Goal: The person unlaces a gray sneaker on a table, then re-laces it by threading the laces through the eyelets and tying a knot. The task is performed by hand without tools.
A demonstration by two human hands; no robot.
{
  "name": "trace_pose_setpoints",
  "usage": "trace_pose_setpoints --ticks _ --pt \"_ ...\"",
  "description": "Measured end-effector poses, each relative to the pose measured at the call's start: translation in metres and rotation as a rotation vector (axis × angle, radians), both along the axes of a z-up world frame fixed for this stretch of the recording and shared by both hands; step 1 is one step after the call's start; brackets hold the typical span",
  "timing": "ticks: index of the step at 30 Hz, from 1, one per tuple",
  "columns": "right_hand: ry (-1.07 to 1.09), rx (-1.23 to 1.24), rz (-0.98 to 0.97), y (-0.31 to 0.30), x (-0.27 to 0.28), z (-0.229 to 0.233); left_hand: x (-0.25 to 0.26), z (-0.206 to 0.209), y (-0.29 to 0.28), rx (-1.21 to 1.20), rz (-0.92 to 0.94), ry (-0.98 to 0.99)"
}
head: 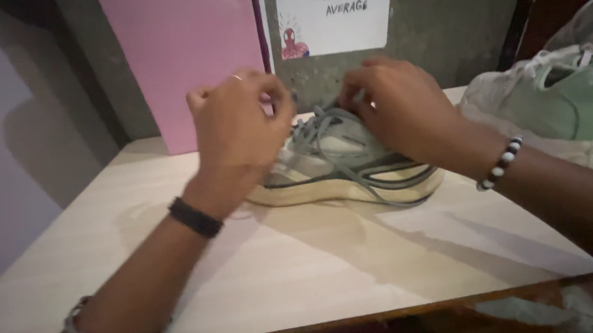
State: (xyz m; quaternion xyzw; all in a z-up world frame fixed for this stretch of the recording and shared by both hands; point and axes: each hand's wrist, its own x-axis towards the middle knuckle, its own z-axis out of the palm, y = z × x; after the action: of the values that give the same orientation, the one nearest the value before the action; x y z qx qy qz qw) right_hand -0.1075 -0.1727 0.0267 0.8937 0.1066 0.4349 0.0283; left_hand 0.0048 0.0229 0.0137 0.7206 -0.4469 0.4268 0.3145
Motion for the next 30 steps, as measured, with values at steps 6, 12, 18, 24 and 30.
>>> trace_pose_setpoints --ticks 6,12,18,24,30 --pt "0.248 0.294 0.012 -0.001 -0.010 0.012 -0.015 0.002 0.000 0.022 -0.126 -0.067" --pt "0.453 0.272 -0.124 -0.002 -0.007 0.022 -0.020 -0.007 -0.007 0.095 -0.329 0.084" --pt "0.708 0.372 -0.035 -0.015 0.000 0.029 -0.019 -0.010 -0.013 0.058 -0.425 0.353" --pt "0.706 0.462 0.044 -0.020 0.001 0.030 -0.018 -0.011 -0.011 0.133 -0.496 0.435" --pt "0.786 0.573 0.156 -0.012 -0.005 0.038 -0.006 -0.017 -0.013 0.115 -0.604 0.319"
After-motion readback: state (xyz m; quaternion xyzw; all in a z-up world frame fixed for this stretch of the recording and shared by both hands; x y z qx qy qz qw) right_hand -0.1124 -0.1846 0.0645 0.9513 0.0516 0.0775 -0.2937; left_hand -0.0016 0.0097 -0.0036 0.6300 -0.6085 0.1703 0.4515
